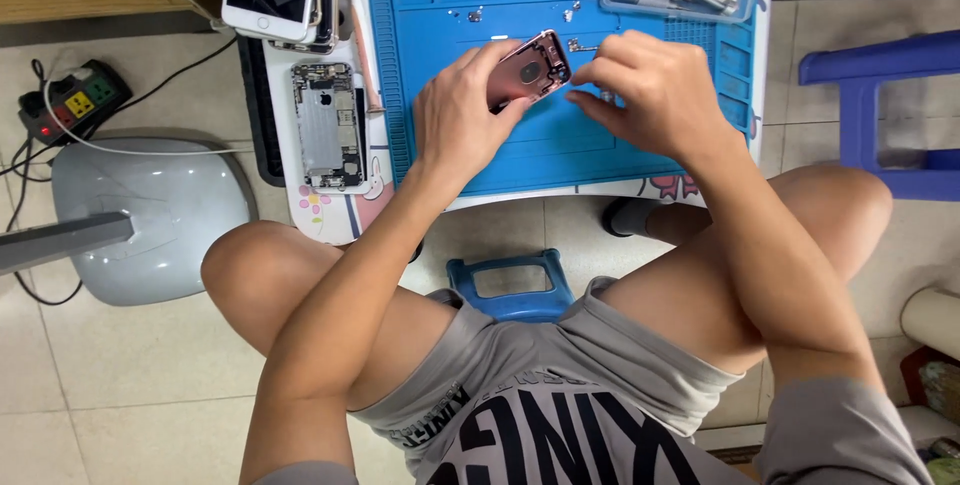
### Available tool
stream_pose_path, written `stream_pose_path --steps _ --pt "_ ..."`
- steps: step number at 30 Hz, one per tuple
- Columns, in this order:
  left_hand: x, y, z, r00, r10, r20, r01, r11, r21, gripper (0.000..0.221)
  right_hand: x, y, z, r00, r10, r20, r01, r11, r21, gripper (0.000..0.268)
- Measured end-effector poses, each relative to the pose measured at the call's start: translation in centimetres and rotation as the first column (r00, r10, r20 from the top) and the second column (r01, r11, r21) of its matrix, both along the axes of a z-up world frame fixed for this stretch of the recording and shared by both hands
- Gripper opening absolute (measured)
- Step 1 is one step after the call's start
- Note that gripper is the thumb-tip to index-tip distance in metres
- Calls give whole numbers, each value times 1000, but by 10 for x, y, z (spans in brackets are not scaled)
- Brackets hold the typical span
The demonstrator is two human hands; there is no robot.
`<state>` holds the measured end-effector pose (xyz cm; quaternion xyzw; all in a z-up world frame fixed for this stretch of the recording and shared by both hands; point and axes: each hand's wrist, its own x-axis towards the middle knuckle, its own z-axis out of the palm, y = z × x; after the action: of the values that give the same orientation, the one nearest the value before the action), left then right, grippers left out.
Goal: The person is repairing a smartphone by manipulating its internal components. They use a screwdriver to remove screws and a metal prying tool to detach parts from the phone's frame. The person works on the phone's back casing and internal connectors on a blue work mat.
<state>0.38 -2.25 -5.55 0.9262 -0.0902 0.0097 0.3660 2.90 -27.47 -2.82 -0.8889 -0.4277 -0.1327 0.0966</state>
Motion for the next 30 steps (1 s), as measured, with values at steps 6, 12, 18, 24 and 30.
stream_pose_path --steps 6,12,18,24,30 --pt "-1 -13 -19 986 -30 163 6 990 142 49 -14 -55 -19 837 -522 -165 508 853 -118 17" --pt "-3 -23 -28 953 -86 292 -5 955 297 49 -23 -60 -46 732 -646 -214 615 763 -198 27" --pt "-7 -27 -40 920 -152 362 11 931 364 46 -33 -58 -54 671 -659 -340 643 746 -175 24" --pt "-10 -30 -46 900 -187 393 11 913 408 45 -39 -62 -60 668 -649 -365 667 739 -94 16" --pt "-8 -33 -51 901 -187 390 17 916 400 45 -44 -75 -38 693 -358 -626 644 698 314 15"
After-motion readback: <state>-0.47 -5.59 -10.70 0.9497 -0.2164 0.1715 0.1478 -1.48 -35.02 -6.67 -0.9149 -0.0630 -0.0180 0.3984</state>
